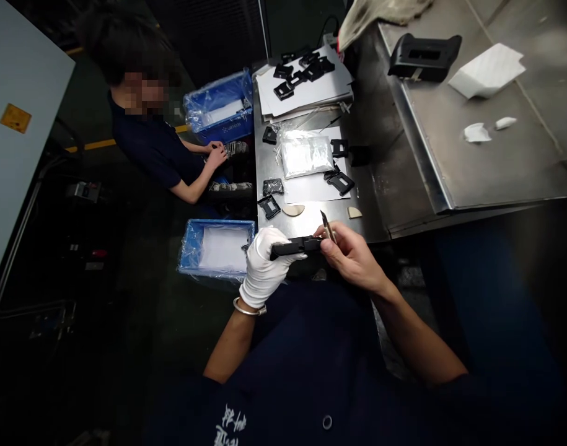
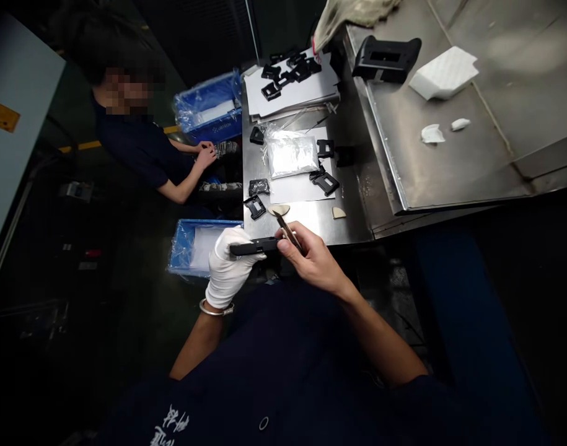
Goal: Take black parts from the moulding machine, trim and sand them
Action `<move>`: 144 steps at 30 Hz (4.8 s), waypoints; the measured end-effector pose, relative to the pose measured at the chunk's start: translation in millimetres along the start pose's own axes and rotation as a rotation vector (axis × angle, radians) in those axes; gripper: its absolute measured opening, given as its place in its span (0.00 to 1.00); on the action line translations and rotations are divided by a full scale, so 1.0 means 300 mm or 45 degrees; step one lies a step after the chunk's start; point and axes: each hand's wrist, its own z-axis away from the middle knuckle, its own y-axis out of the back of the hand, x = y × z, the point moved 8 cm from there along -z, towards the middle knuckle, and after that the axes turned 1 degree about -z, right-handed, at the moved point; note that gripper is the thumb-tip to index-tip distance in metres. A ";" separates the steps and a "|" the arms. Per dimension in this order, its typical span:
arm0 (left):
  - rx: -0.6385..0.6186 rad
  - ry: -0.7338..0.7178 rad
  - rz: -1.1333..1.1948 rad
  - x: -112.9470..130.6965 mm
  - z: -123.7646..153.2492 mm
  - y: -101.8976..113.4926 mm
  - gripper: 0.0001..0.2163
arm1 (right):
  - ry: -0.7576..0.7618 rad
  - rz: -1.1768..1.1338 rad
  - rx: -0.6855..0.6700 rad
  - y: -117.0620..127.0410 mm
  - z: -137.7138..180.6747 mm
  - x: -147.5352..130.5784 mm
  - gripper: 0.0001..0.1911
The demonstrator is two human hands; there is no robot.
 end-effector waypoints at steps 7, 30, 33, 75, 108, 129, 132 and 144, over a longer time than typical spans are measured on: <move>0.128 -0.015 0.125 -0.023 -0.007 0.042 0.15 | 0.483 1.004 0.145 0.047 0.064 -0.203 0.15; -0.059 -0.664 -0.493 0.051 0.006 0.015 0.12 | 0.895 1.404 0.310 -0.037 0.088 -0.281 0.12; -0.069 -0.679 -0.507 0.054 0.007 0.012 0.12 | 0.897 1.418 0.311 -0.037 0.087 -0.279 0.12; -0.178 -0.520 -0.682 0.029 -0.047 0.010 0.11 | 0.901 1.531 0.189 -0.037 0.054 -0.233 0.12; -0.304 -0.772 -0.607 0.084 0.003 -0.051 0.07 | 0.130 0.114 0.107 0.027 -0.066 -0.044 0.19; -0.328 -0.629 -0.620 -0.005 0.041 -0.071 0.09 | -0.184 0.160 0.082 0.013 -0.077 0.034 0.24; -0.328 -0.680 -0.631 0.001 0.049 -0.080 0.10 | -0.200 0.169 0.083 0.013 -0.075 0.059 0.25; -0.311 -0.513 -0.497 -0.017 0.027 -0.067 0.11 | -0.053 0.235 0.072 0.022 -0.076 -0.007 0.23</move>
